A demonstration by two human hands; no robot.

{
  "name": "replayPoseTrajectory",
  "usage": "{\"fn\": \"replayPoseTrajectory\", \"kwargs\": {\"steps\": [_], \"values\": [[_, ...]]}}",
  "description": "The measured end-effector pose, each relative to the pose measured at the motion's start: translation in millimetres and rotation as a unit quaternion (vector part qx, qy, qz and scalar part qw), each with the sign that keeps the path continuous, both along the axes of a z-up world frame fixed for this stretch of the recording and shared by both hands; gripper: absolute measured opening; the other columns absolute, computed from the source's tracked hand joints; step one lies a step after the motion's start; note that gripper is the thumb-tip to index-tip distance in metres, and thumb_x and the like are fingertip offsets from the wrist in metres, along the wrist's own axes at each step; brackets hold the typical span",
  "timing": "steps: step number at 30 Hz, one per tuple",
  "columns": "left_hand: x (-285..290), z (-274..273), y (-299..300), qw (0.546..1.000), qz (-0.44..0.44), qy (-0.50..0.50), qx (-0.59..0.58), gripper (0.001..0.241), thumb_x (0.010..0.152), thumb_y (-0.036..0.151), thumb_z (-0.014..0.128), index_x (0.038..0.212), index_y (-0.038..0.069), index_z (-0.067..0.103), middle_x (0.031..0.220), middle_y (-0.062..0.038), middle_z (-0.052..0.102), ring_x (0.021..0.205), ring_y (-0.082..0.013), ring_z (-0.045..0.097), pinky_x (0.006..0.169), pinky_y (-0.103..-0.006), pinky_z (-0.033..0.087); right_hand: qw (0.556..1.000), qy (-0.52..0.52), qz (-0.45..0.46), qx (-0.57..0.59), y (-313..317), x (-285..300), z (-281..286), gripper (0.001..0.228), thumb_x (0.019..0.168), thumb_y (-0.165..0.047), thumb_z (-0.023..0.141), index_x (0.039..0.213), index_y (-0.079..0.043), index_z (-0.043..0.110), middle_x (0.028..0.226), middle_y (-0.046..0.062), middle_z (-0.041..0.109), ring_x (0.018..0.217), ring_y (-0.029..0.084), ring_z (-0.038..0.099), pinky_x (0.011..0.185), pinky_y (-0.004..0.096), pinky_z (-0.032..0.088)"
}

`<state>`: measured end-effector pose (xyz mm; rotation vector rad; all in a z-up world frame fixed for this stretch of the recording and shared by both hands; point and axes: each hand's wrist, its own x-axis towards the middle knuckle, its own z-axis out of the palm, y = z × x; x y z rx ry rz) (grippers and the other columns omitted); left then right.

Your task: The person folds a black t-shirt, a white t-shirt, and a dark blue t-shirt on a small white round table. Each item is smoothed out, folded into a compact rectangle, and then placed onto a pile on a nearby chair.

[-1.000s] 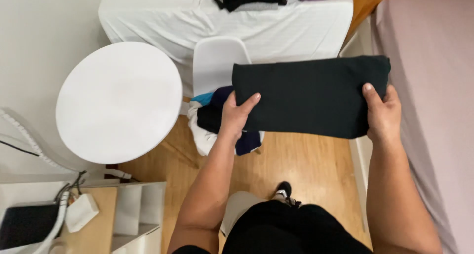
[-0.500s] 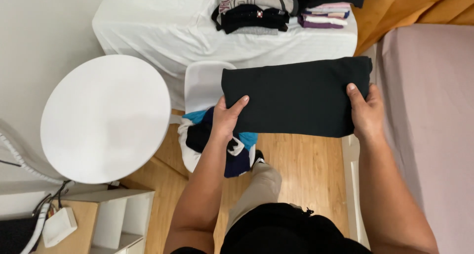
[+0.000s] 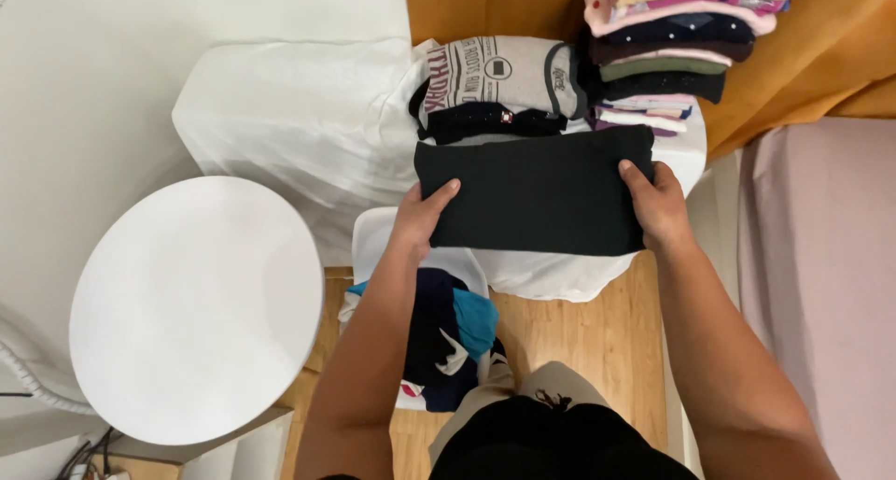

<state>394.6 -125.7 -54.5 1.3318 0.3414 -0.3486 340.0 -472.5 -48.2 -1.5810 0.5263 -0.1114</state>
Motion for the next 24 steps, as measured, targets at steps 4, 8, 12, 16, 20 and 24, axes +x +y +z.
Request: {"fn": "replayPoseTrajectory", "kwargs": {"steps": [4, 8, 12, 16, 20, 24], "values": [[73.8, -1.3, -5.6, 0.998, 0.001, -0.01, 0.059, 0.058, 0.083, 0.027, 0.083, 0.13, -0.001, 0.062, 0.118, -0.012, 0.074, 0.104, -0.0221, 0.071, 0.091, -0.0351, 0.057, 1.0, -0.008, 0.012, 0.0, -6.3, 71.7, -16.8, 0.042, 0.102, -0.032, 0.066, 0.121, 0.004, 0.059, 0.102, 0.011, 0.068, 0.087, 0.017, 0.064, 0.076, 0.032, 0.054], [143.5, 1.6, -10.6, 0.985, 0.002, -0.094, 0.146, 0.053, 0.085, 0.026, 0.081, 0.129, 0.0, 0.065, 0.117, -0.012, 0.076, 0.103, -0.0216, 0.071, 0.091, -0.0337, 0.056, 0.997, -0.076, 0.01, 0.017, -14.0, 149.3, -46.8, 0.036, 0.103, -0.032, 0.066, 0.121, -0.001, 0.061, 0.103, 0.005, 0.068, 0.091, 0.013, 0.063, 0.081, 0.029, 0.054], [204.1, 26.4, -20.5, 0.96, 0.014, -0.182, 0.212, 0.047, 0.091, 0.027, 0.077, 0.128, 0.0, 0.063, 0.112, -0.01, 0.076, 0.1, -0.0194, 0.07, 0.089, -0.0325, 0.056, 0.984, -0.177, -0.004, 0.004, -16.4, 231.3, -80.1, 0.031, 0.105, -0.03, 0.068, 0.118, -0.002, 0.063, 0.101, 0.001, 0.067, 0.09, 0.011, 0.057, 0.08, 0.028, 0.052], [257.8, -13.6, -25.1, 0.937, 0.051, -0.235, 0.253, 0.041, 0.092, 0.025, 0.077, 0.121, -0.002, 0.066, 0.106, -0.011, 0.076, 0.095, -0.0207, 0.07, 0.086, -0.0337, 0.056, 0.984, -0.18, -0.017, 0.001, -11.2, 277.0, -97.2, 0.028, 0.105, -0.029, 0.066, 0.115, -0.003, 0.064, 0.1, 0.001, 0.067, 0.09, 0.01, 0.058, 0.082, 0.027, 0.051], [294.6, -75.7, -28.9, 0.944, 0.09, -0.228, 0.221, 0.042, 0.092, 0.029, 0.077, 0.118, -0.001, 0.065, 0.104, -0.013, 0.074, 0.092, -0.0229, 0.068, 0.082, -0.036, 0.055, 0.976, -0.168, -0.03, -0.131, -16.6, 304.1, -130.1, 0.033, 0.106, -0.029, 0.066, 0.117, 0.003, 0.064, 0.1, 0.013, 0.07, 0.09, 0.021, 0.063, 0.083, 0.036, 0.051], [310.4, -141.9, -31.7, 0.896, 0.077, -0.247, 0.36, 0.048, 0.092, 0.037, 0.077, 0.119, -0.001, 0.064, 0.106, -0.021, 0.072, 0.098, -0.0375, 0.07, 0.085, -0.0446, 0.054, 0.949, 0.022, -0.028, -0.312, -35.4, 322.6, -236.0, 0.053, 0.103, -0.044, 0.072, 0.102, 0.009, 0.064, 0.094, 0.034, 0.067, 0.091, 0.049, 0.062, 0.082, 0.051, 0.051]]}}
